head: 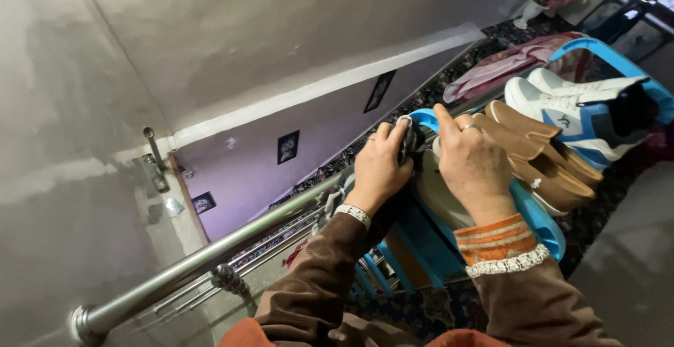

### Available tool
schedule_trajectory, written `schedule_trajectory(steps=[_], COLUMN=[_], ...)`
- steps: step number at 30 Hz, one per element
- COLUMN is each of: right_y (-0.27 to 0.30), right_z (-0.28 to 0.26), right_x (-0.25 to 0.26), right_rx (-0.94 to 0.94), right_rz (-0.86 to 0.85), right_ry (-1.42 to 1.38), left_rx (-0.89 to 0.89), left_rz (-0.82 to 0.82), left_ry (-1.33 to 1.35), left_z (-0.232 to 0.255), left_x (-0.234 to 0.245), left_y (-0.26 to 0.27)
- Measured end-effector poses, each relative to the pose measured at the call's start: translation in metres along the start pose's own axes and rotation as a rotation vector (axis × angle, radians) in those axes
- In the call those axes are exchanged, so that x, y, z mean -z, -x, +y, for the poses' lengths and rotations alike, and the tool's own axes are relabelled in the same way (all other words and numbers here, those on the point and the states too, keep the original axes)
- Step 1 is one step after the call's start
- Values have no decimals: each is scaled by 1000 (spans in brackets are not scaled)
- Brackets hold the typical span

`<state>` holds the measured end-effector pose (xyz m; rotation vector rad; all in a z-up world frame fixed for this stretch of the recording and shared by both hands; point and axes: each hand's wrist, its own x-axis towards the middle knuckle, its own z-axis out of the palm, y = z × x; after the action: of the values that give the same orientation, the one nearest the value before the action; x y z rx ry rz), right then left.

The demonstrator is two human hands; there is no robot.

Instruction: Wiping sandals and a shoe rack with a cloth.

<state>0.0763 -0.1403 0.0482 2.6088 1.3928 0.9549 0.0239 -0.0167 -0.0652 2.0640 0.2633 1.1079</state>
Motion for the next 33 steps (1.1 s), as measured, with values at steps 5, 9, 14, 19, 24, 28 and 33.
schedule_trajectory(steps=[5, 9, 14, 19, 24, 28, 33], right_y=[-1, 26, 99, 148, 187, 211, 245], right_z=[-3, -20, -38, -31, -20, -17, -20], right_x=[9, 37, 40, 29, 50, 68, 80], right_rx=[-14, 3, -119, -472, -408, -614, -755], right_rz=[-11, 81, -125, -356, -188, 153, 320], right_ry=[-85, -200, -1318, -1498, -1368, -1710, -1335], left_rx=[21, 33, 522, 530, 479, 469, 583], left_rz=[-115, -168, -724, -876, -1017, -1008, -946], left_ry=[-30, 307, 1011, 987, 1233, 1219, 1058], left_z=[1, -18, -41, -27, 12, 32, 104], left_x=[16, 38, 78, 84, 65, 40, 33], left_y=[-2, 35, 79, 74, 74, 96, 120])
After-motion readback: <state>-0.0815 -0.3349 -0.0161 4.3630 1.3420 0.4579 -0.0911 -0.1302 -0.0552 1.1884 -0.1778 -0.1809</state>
